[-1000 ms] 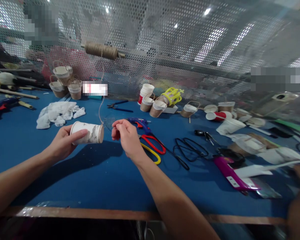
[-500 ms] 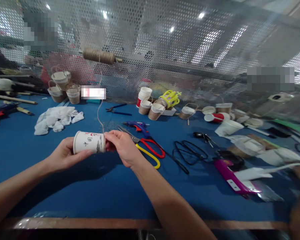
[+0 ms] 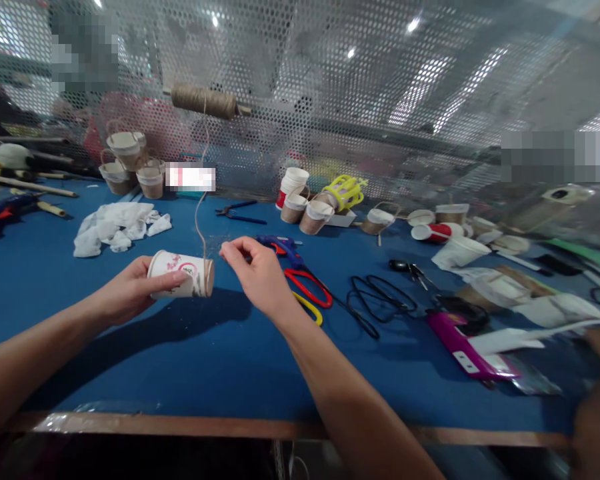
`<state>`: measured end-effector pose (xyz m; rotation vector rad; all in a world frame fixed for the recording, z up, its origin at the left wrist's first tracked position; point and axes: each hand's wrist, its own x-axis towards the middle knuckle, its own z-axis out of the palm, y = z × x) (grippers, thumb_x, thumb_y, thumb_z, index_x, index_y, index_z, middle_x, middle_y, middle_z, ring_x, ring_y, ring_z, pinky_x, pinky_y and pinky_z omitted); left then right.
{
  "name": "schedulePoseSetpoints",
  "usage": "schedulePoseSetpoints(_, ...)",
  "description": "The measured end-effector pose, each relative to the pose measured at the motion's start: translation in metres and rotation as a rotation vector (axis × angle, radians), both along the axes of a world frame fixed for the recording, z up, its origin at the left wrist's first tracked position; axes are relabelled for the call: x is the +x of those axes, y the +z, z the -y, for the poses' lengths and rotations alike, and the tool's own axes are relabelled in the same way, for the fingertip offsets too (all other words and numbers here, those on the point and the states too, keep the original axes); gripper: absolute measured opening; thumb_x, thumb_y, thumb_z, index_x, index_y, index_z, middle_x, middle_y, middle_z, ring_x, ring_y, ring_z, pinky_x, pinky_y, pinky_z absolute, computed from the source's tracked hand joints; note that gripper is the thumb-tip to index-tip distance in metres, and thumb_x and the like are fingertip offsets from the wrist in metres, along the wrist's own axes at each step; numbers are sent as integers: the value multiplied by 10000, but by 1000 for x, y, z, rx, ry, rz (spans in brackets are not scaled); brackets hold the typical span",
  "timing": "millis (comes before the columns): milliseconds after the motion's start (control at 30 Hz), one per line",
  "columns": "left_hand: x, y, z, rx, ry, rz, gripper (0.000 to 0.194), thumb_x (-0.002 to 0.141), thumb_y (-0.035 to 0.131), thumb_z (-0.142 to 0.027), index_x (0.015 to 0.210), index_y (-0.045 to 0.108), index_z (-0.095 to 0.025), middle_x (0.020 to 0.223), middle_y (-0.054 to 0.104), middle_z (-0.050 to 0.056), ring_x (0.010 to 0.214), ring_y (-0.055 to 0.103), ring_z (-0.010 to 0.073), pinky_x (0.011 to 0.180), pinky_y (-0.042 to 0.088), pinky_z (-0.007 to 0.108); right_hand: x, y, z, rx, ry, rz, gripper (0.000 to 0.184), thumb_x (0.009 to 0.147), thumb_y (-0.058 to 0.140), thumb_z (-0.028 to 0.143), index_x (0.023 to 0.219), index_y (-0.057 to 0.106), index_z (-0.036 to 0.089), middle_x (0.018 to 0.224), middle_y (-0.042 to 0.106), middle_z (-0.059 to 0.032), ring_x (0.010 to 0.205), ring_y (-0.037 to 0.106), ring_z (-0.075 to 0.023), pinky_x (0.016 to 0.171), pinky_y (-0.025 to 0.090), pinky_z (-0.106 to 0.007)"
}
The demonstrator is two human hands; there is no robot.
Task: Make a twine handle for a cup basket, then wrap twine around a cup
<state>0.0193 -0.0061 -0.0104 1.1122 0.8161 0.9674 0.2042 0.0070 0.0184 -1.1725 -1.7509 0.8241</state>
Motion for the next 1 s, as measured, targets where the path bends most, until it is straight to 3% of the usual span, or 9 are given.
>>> schedulePoseSetpoints(133,0,-4,0,104,-27,-110,180,687,666,-284,803,700,-150,816,707,53,716,614,135,728,458,253,-2,4,2,136,164,122,185,838,472,246,836,649,189,935,627,-50,926,557,-148,858,401,-319)
schedulePoseSetpoints(367,4,-4,2,110,53,-141,197,661,675,-334,634,663,-139,552,613,-12,501,493,80,501,392,188,-14,3,12,100,316,141,255,878,392,240,913,638,179,1041,602,-61,1027,519,-151,934,370,-360)
schedulePoseSetpoints(667,8,2,7,83,28,-195,176,648,677,-319,610,683,-148,569,647,12,496,506,100,485,407,198,-10,4,6,-66,310,-48,307,898,335,341,990,581,180,964,637,-50,919,588,-149,868,432,-346)
schedulePoseSetpoints(1000,13,-4,4,-48,62,-146,224,696,646,-358,609,685,-155,496,600,-17,433,464,66,453,362,175,-8,-7,20,74,288,-3,290,902,333,308,1083,526,192,1063,593,-69,999,559,-166,886,423,-351)
